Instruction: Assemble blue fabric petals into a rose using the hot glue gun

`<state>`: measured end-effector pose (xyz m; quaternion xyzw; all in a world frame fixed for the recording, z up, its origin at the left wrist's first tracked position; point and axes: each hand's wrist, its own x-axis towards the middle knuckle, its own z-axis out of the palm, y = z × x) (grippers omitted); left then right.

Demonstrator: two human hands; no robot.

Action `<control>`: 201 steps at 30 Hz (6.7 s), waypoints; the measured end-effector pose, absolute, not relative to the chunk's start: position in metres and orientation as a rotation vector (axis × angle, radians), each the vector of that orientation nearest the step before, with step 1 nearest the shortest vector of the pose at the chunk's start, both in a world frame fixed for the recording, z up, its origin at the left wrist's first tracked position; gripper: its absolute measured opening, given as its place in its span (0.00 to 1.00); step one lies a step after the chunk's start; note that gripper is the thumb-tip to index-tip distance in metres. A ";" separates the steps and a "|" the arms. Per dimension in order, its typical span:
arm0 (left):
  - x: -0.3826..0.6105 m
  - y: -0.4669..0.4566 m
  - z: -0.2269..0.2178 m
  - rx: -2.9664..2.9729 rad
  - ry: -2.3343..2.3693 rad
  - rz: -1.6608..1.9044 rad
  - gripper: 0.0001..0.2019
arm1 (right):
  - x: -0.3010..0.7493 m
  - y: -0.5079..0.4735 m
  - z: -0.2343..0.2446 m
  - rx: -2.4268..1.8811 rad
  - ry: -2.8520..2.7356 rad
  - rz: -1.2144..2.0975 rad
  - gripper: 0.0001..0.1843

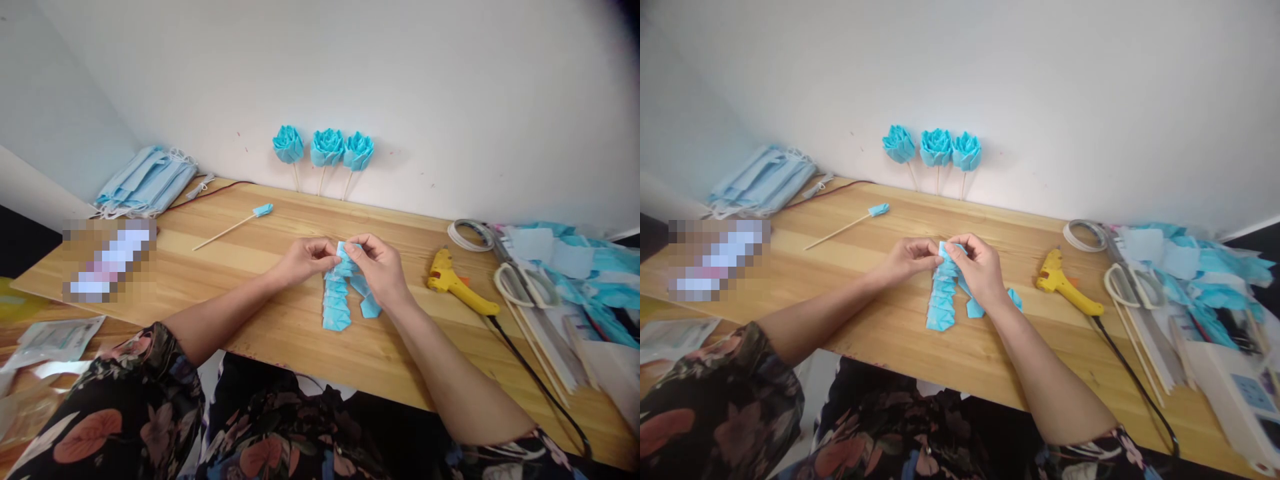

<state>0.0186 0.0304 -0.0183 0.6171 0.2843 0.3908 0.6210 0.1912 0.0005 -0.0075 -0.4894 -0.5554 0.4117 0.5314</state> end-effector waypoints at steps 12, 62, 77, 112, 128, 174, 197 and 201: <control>0.014 0.039 -0.018 1.030 0.708 1.055 0.22 | 0.193 0.003 -0.012 -1.049 -1.392 1.186 0.21; 0.016 0.040 -0.023 0.993 0.547 1.039 0.17 | 0.192 0.003 -0.011 -1.096 -1.295 1.226 0.35; 0.018 0.040 -0.023 1.122 0.554 1.107 0.27 | 0.189 0.002 -0.015 -1.134 -1.312 1.276 0.36; 0.017 0.040 -0.022 1.235 0.554 1.033 0.39 | 0.197 0.004 -0.017 -1.192 -1.425 1.041 0.28; 0.018 0.041 -0.026 1.233 0.580 1.023 0.40 | 0.196 0.003 -0.019 -1.179 -1.445 1.063 0.28; 0.013 0.044 -0.023 1.255 0.665 1.083 0.33 | 0.219 -0.016 0.019 -1.747 -2.609 0.247 0.20; 0.016 0.041 -0.019 1.177 0.679 1.118 0.35 | 0.221 -0.004 -0.004 -1.040 -1.338 1.509 0.25; 0.015 0.042 -0.022 1.179 0.688 1.131 0.34 | 0.222 -0.003 -0.005 -1.113 -1.429 1.488 0.24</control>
